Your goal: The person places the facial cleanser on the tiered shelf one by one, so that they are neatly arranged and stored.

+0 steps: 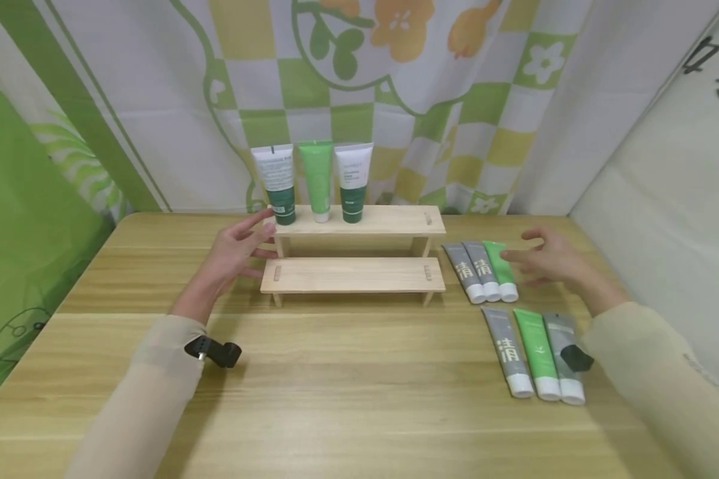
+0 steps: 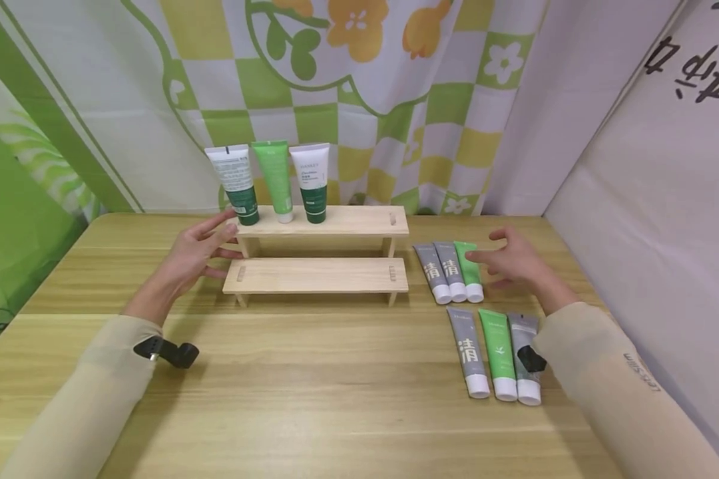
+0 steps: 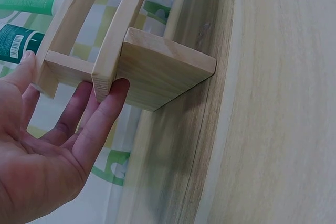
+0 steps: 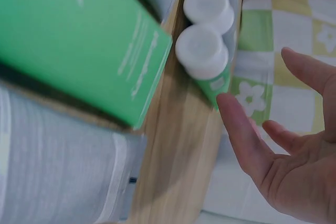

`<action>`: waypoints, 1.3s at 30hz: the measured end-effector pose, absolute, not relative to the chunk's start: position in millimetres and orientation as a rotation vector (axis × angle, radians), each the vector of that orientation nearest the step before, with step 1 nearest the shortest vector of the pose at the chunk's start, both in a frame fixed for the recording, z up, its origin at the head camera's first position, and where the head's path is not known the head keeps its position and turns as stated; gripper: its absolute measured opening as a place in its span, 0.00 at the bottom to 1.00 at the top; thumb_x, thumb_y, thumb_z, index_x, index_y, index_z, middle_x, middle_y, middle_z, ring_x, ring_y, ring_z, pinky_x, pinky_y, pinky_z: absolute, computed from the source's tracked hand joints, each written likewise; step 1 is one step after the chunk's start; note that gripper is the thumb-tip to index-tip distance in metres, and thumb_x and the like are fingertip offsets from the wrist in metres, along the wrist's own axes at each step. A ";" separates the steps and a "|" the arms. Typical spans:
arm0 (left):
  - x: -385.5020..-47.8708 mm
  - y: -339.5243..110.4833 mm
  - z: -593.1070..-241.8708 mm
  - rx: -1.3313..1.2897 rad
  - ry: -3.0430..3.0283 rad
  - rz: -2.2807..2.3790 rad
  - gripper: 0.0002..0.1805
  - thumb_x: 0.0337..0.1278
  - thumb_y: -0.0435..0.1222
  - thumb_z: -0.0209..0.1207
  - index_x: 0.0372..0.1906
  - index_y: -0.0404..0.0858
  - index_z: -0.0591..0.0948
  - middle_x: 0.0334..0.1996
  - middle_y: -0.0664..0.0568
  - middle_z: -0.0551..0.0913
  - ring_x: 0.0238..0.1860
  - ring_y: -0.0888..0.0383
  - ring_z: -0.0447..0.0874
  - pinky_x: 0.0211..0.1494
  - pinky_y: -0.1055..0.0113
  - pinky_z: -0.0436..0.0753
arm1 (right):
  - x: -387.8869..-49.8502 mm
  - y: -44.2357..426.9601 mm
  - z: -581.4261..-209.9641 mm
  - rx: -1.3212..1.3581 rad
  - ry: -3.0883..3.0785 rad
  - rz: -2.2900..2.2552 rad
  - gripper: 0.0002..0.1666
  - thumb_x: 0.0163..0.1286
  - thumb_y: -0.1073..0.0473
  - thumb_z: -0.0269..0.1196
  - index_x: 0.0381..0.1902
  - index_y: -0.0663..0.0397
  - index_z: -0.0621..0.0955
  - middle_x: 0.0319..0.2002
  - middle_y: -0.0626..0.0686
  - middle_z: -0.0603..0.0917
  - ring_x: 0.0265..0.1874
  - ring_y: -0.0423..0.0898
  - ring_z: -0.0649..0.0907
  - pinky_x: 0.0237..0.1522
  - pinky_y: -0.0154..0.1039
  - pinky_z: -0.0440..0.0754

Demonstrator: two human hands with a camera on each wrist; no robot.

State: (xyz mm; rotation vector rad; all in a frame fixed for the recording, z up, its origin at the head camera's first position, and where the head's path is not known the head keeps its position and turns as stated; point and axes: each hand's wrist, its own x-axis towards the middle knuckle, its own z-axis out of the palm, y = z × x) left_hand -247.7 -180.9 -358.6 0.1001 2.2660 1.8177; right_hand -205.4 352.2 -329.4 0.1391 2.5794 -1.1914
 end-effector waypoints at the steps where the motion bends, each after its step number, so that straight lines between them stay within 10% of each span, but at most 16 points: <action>1: -247.4 -181.0 -358.4 0.106 2.267 1.819 0.37 0.67 0.59 0.56 0.78 0.59 0.62 0.66 0.36 0.70 0.57 0.39 0.80 0.44 0.49 0.86 | -205.7 353.5 -328.7 0.143 2.566 -1.184 0.54 0.74 0.47 0.63 0.75 0.75 0.46 0.62 0.81 0.65 0.53 0.69 0.79 0.47 0.52 0.85; 9: -247.2 -180.9 -359.0 0.121 2.273 1.821 0.37 0.68 0.59 0.57 0.78 0.58 0.62 0.65 0.35 0.71 0.56 0.40 0.81 0.43 0.50 0.86 | -208.0 363.4 -334.7 0.097 2.535 -0.950 0.59 0.71 0.38 0.63 0.75 0.76 0.48 0.58 0.77 0.74 0.52 0.64 0.82 0.53 0.55 0.81; 39: -245.9 -179.7 -359.4 0.119 2.299 1.809 0.35 0.69 0.59 0.55 0.77 0.60 0.62 0.65 0.37 0.71 0.56 0.40 0.81 0.43 0.50 0.86 | -231.6 362.7 -351.1 0.140 2.406 -1.007 0.55 0.70 0.52 0.67 0.72 0.83 0.48 0.56 0.79 0.71 0.44 0.56 0.84 0.44 0.48 0.86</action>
